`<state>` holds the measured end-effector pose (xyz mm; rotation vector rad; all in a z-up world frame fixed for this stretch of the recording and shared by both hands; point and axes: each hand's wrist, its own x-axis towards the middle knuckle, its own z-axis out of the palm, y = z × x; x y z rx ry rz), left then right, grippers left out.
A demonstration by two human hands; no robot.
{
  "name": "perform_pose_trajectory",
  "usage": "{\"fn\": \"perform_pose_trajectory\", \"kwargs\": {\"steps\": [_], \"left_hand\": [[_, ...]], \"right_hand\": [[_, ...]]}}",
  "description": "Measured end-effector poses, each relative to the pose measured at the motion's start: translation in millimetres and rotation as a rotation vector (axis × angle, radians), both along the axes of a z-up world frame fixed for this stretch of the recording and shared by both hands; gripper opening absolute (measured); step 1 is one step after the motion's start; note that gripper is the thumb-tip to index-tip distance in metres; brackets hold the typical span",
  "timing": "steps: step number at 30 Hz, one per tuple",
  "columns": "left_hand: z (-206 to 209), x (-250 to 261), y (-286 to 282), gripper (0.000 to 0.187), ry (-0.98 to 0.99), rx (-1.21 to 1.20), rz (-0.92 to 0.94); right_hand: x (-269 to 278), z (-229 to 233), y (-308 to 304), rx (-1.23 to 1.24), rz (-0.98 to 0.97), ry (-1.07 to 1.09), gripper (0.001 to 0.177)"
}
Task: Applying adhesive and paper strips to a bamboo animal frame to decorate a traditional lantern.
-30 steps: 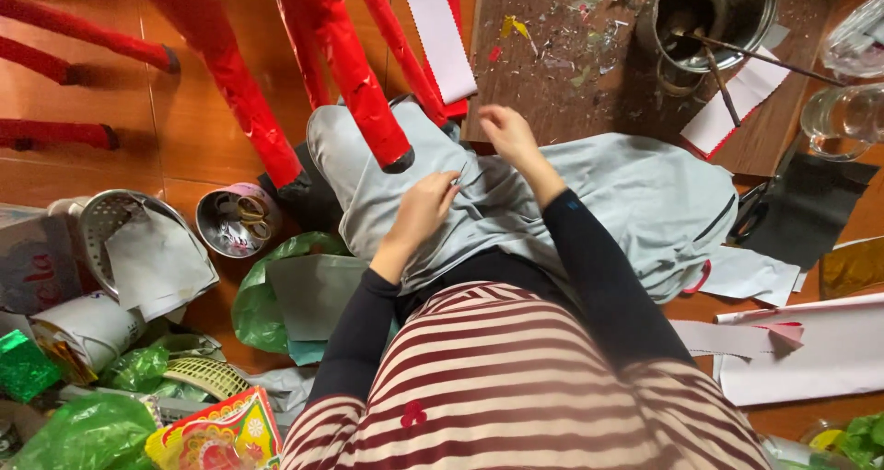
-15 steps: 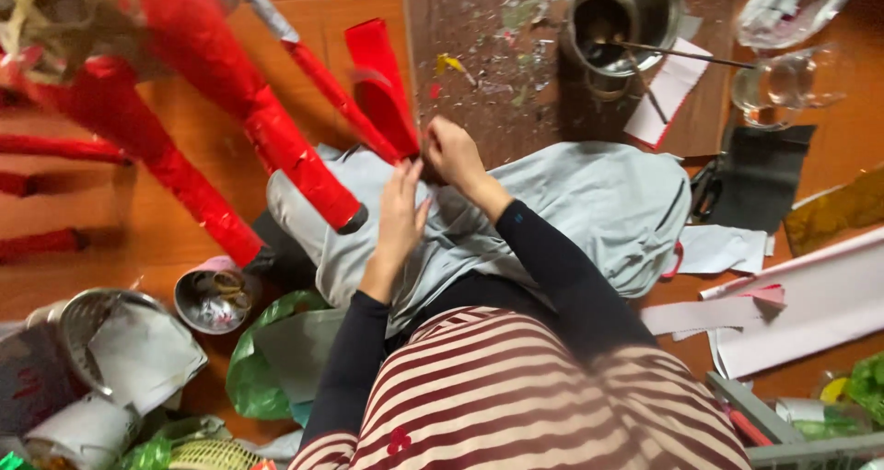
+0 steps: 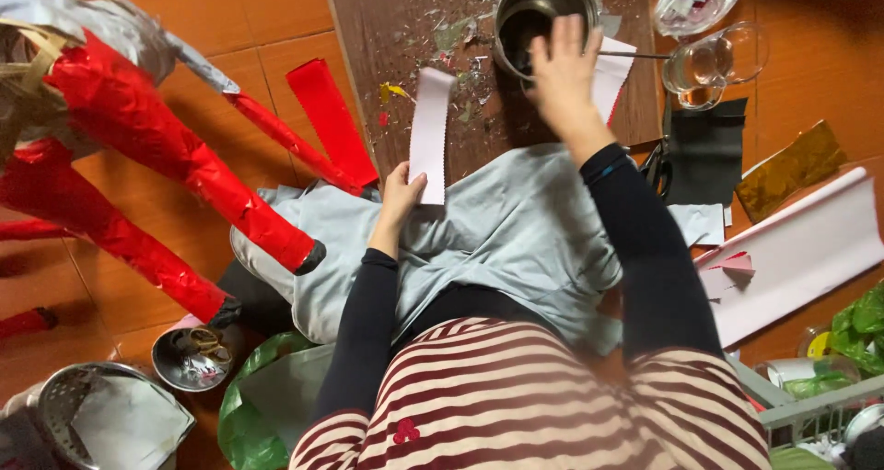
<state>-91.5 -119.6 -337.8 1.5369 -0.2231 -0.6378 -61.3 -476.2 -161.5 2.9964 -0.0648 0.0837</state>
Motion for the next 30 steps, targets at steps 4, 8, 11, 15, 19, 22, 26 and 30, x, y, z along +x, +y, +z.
{"fn": "perform_pose_trajectory", "kwargs": {"steps": [4,8,11,15,19,22,26,30], "left_hand": [[-29,-12,3,0.035,0.339,0.086,0.170],[11,-17,14,0.043,0.457,0.114,0.202],[-4,-23,19,0.045,0.206,0.141,0.215],[2,-19,18,0.039,0.187,0.105,0.290],[8,-18,17,0.040,0.231,0.163,0.298],[9,-20,18,0.040,0.298,0.155,0.299],[2,-23,19,0.041,0.239,0.199,0.305],[13,-23,14,0.039,0.032,0.233,0.267]], "right_hand": [[0,8,-47,-0.179,-0.251,0.395,0.104],[-10,-60,-103,0.105,-0.373,0.617,0.028],[3,-57,-106,0.105,-0.287,0.493,0.023],[14,-54,-91,0.035,-0.273,0.390,0.029],[3,-24,-49,0.277,-0.368,0.540,0.070],[-19,-89,-71,0.317,-0.285,0.507,0.085],[-17,-71,-90,0.194,-0.236,0.328,0.049],[4,-1,-63,0.065,-0.380,0.528,0.024]]}}
